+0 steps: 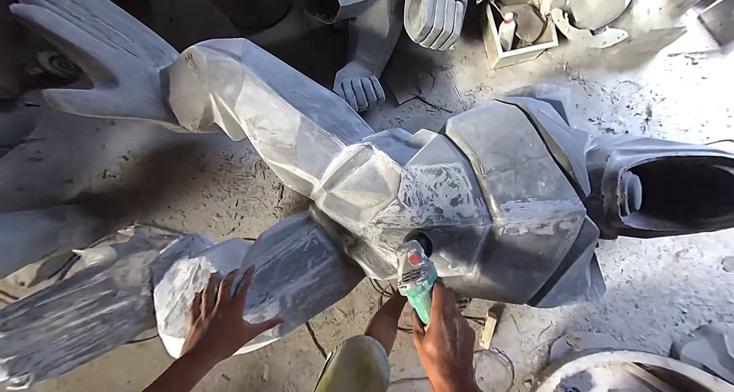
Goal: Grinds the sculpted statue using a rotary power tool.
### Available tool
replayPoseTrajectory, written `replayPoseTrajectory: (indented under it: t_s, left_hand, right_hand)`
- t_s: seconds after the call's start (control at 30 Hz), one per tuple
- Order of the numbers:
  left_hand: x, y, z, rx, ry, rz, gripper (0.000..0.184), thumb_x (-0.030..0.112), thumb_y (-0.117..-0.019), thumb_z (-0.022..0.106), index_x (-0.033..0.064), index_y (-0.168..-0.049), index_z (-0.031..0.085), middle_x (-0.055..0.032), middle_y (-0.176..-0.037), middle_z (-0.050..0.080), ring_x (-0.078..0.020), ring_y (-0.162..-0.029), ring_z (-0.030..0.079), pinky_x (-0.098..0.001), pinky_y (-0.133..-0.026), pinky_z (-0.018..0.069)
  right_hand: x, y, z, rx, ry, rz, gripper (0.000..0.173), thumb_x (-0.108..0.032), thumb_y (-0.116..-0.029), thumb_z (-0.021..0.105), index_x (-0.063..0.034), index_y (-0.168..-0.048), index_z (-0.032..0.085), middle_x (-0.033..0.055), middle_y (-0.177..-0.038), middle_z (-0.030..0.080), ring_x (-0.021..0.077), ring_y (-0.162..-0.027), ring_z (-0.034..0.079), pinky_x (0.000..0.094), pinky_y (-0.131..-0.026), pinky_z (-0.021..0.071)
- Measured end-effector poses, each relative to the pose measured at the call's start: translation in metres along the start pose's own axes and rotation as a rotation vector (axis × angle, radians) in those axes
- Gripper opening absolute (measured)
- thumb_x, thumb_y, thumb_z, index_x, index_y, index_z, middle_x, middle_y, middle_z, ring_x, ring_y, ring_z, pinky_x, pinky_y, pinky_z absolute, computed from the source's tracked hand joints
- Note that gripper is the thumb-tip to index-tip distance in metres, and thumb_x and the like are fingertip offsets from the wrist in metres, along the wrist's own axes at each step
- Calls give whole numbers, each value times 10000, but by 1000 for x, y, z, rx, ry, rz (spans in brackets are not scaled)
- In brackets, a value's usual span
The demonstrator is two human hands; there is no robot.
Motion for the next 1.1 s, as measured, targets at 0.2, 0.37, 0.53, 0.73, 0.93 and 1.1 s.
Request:
replayPoseTrajectory:
  t_s: [0.2, 0.37, 0.53, 0.73, 0.93, 1.1]
  left_hand:
    - [-1, -1, 0, -21, -21, -26, 1451, 1020, -426, 623, 277, -1628, 296, -154, -1650, 333, -491, -1536, 188, -730, -1177, 187]
    - [1, -4, -4, -57, 0, -51, 1469, 969, -413, 699, 277, -1637, 272, -160, -1655, 314, -480, -1540, 180, -734, -1179, 176]
    - [-4, -5, -1, -56, -6, -40, 1483, 975, -413, 696, 275, -1643, 253, -174, -1655, 307, -498, -1533, 181, -752, -1163, 181]
    - [14, -6, -21, -195, -68, -76, 1478, 847, -508, 813, 189, -1662, 165, -231, -1674, 229, -528, -1542, 108, -765, -1166, 157]
    - [59, -21, -34, -329, -178, -122, 1376, 703, -621, 871, 155, -1661, 157, -265, -1695, 109, -504, -1559, 63, -726, -1200, 136]
    - [97, 7, -22, -140, -138, -42, 1166, 649, -701, 818, 147, -1623, 310, -291, -1661, 213, -534, -1525, 182, -705, -1186, 223]
  right_hand:
    - [-40, -22, 1, -420, 2, -74, 716, -352, -867, 714, -262, -1529, 458, 140, -1287, 645, 314, -907, 720, 487, -710, 602]
    - [-16, -9, 10, -365, -77, -108, 721, -396, -859, 711, -231, -1521, 480, 119, -1246, 665, 290, -928, 720, 458, -718, 605]
    - [62, 14, 38, 146, -272, -126, 720, -415, -737, 828, -42, -1328, 651, 106, -1145, 744, 237, -906, 756, 454, -701, 635]
    - [118, 0, 53, 254, -342, -82, 715, -380, -724, 849, -11, -1301, 641, 108, -1123, 743, 246, -894, 755, 464, -706, 634]
    - [115, 5, 81, 115, -270, -271, 657, -427, -763, 811, -122, -1326, 661, 98, -1105, 729, 258, -908, 742, 449, -702, 625]
    - [100, 6, 84, 41, -242, -268, 677, -442, -797, 786, -160, -1391, 625, 101, -1120, 719, 267, -907, 732, 437, -728, 619]
Point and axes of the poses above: each hand's wrist, its own y-axis away from the middle knuckle, its own z-axis out of the palm, x = y × z, the point moved 1 cm from there along -y, towards the middle knuckle
